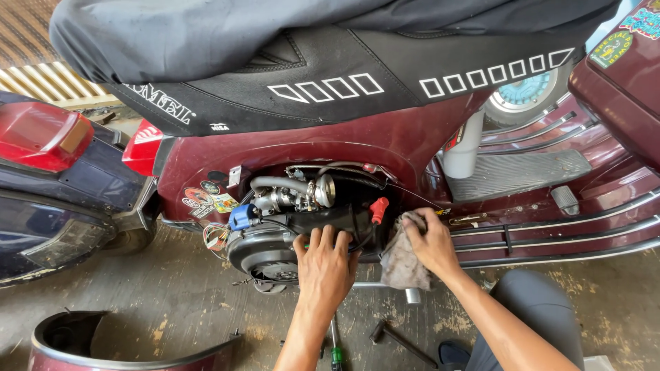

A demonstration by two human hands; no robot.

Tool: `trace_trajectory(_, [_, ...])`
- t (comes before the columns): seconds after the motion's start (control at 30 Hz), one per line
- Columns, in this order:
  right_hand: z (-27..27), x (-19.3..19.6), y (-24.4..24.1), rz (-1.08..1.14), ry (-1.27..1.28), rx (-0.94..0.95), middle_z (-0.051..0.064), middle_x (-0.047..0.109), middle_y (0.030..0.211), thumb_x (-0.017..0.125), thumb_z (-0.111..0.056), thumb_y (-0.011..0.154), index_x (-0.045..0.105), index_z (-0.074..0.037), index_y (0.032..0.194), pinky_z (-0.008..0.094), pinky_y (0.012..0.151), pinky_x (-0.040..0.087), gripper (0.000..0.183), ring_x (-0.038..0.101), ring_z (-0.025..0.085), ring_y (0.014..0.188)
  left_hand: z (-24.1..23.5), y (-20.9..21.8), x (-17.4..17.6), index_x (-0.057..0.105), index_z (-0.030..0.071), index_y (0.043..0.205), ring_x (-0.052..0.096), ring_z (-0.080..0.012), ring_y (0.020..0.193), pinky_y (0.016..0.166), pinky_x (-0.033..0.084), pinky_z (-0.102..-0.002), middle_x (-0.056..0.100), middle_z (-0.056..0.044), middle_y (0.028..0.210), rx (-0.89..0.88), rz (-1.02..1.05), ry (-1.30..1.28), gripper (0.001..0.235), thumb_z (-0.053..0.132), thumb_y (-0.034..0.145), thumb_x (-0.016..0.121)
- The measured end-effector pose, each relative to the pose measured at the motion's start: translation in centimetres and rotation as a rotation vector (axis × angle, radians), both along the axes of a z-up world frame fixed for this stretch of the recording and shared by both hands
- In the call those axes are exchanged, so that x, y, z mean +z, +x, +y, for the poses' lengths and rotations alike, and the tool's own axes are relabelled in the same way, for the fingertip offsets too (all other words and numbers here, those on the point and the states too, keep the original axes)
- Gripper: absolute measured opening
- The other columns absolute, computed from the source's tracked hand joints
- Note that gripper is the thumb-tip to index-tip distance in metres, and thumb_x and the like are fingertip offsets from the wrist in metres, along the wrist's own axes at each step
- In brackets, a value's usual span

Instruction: The person wipes the scooter engine area with a cloth, then uses a screwdriver to loosen and remove the carburetor from the engine. The removed carburetor is held in hand at the end.

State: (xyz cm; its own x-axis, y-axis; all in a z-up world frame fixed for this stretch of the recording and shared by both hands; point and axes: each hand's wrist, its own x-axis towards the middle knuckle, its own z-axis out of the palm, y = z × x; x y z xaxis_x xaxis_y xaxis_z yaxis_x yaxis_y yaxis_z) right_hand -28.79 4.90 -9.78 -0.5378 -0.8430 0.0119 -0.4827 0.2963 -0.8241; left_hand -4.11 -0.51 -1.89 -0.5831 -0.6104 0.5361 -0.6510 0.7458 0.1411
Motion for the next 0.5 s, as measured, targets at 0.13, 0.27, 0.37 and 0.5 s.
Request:
trace_trajectory(0.13, [-0.4,2.9,0.6,-0.258,0.006,-0.212,0.019,0.063,0.100,0.059,-0.041,0.097,0.048,-0.005,0.136,0.036,0.045,0.058,0.054,0.067,0.027,0.064,0.2,-0.1,0.2,0.066,0.011,0.103,0.055,-0.0280,0.091,0.094,0.039,-0.053,0.058,-0.009,0.100,0.002,0.006,0.010,0.032,0.027,0.079,0.079])
trace_trajectory(0.27, [-0.5,2.4,0.4,-0.093,-0.336,-0.183,0.006,0.063,0.099,0.061,-0.027,0.100,0.063,-0.003,0.127,0.030,0.076,0.047,0.036,0.057,0.016,0.087,0.1,-0.2,0.3,0.066,0.011,0.103,0.055,-0.0280,0.088,0.093,0.039,-0.053,0.057,-0.009,0.099,-0.010,0.009,0.023,0.030,0.026,0.081,0.079])
trace_trajectory(0.37, [-1.0,1.7,0.2,-0.076,-0.441,-0.225,0.005,0.064,0.085,0.059,-0.023,0.103,0.066,-0.001,0.122,0.026,0.066,0.047,0.030,0.056,0.013,0.073,0.1,-0.3,0.2,0.066,0.011,0.102,0.055,-0.0287,0.089,0.092,0.039,-0.054,0.057,-0.009,0.100,-0.009,0.006,0.016,0.029,0.027,0.081,0.078])
trace_trajectory(0.5, [-0.7,1.4,0.4,0.018,-0.381,-0.149,0.011,0.074,0.097,0.052,-0.019,0.104,0.065,-0.001,0.126,0.025,0.049,0.049,0.031,0.057,0.012,0.059,0.2,-0.3,0.3,0.066,0.011,0.101,0.056,-0.0285,0.089,0.093,0.039,-0.053,0.058,-0.008,0.100,-0.007,0.013,0.015,0.028,0.027,0.081,0.077])
